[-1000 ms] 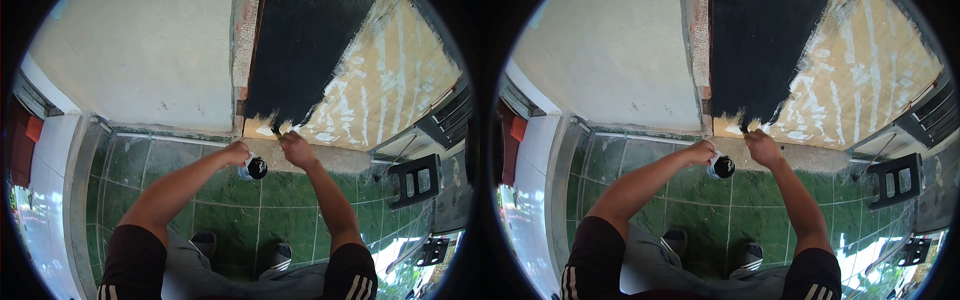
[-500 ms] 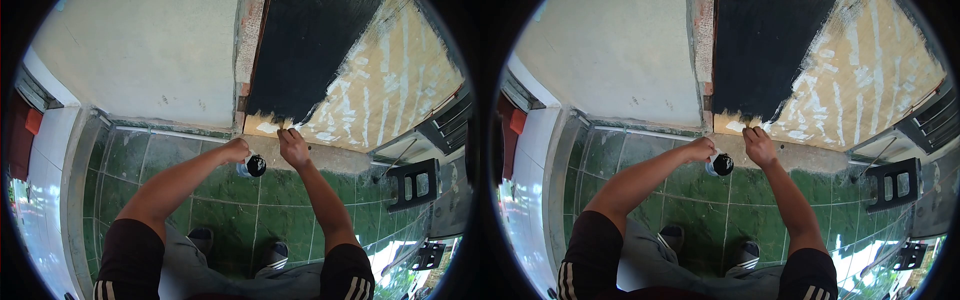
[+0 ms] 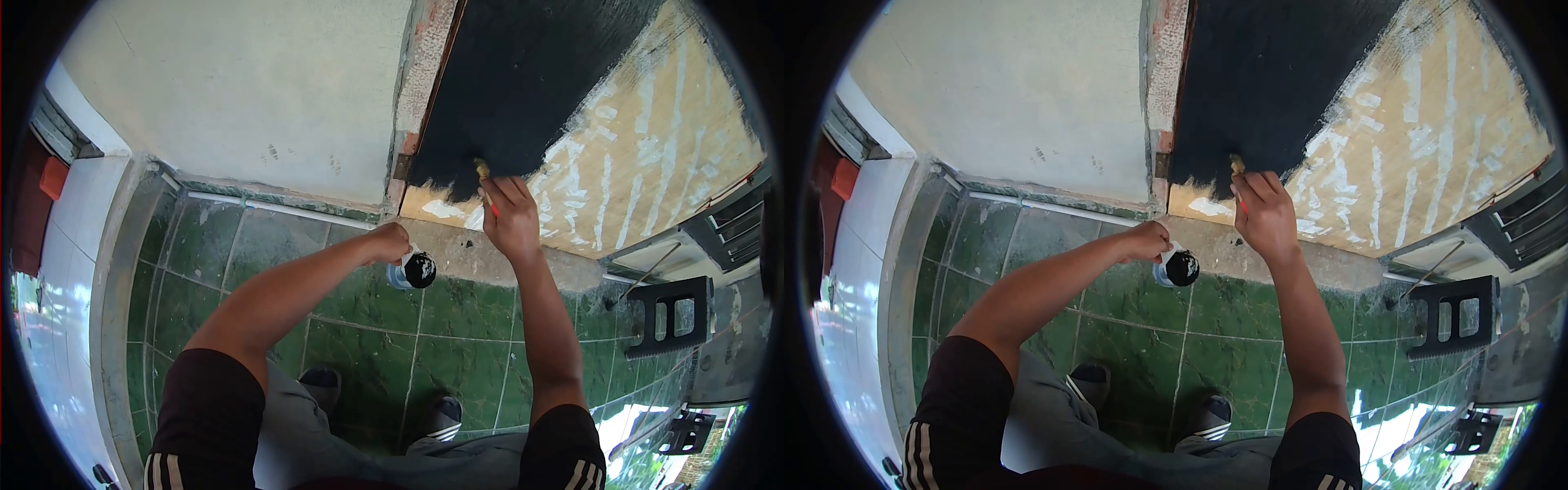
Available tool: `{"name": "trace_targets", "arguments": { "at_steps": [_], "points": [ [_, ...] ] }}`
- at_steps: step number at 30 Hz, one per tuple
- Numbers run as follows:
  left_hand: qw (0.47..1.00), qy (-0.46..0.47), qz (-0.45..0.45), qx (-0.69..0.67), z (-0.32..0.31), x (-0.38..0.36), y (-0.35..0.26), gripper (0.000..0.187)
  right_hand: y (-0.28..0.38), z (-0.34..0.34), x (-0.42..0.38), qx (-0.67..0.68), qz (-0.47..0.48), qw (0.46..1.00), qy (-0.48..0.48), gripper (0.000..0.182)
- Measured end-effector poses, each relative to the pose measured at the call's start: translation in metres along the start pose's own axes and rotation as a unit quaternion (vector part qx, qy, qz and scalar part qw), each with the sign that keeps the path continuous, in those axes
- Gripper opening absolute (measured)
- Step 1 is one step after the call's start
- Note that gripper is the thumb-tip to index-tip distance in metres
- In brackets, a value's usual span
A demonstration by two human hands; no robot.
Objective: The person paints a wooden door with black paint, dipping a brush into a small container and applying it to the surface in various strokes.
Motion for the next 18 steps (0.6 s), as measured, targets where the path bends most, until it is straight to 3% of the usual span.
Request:
{"name": "trace_targets", "arguments": {
  "at_steps": [2, 5, 8, 11, 15, 16, 18],
  "points": [
    [1.0, 0.001, -0.002, 0.007, -0.001, 0.002, 0.001, 0.022, 0.015, 0.012, -0.005, -0.064, 0.053, 0.994, -0.075, 0.023],
    [1.0, 0.002, -0.002, 0.004, -0.002, 0.003, 0.0, 0.022, 0.019, -0.014, -0.04, -0.117, 0.108, 0.986, -0.049, 0.031],
    [1.0, 0.002, 0.0, -0.002, -0.005, 0.0, 0.002, 0.022, 0.004, -0.073, -0.088, -0.056, 0.058, 0.993, 0.09, 0.031],
    [1.0, -0.001, 0.0, -0.004, -0.002, 0.001, 0.003, 0.022, -0.011, -0.125, -0.124, 0.029, -0.033, 0.963, 0.267, 0.024],
    [1.0, 0.003, -0.007, 0.0, -0.006, 0.007, 0.005, 0.023, -0.024, -0.13, -0.097, 0.126, -0.084, 0.958, 0.244, 0.019],
    [1.0, 0.001, -0.013, 0.003, -0.005, 0.011, 0.007, 0.023, -0.032, -0.116, -0.078, 0.13, -0.097, 0.969, 0.188, 0.021],
    [1.0, 0.003, -0.004, -0.003, -0.006, 0.011, 0.006, 0.023, -0.044, -0.091, -0.043, 0.137, -0.137, 0.967, 0.164, 0.023]
  ]
}}
Point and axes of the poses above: each hand's wrist, its own x-axis towards the middle knuckle, its own z-axis out of the back of the hand, y = z × x, the point moved 6 cm from there along x, towards the middle knuckle, and after that the axes turned 3 degrees about -z, right-handed, at the moved point
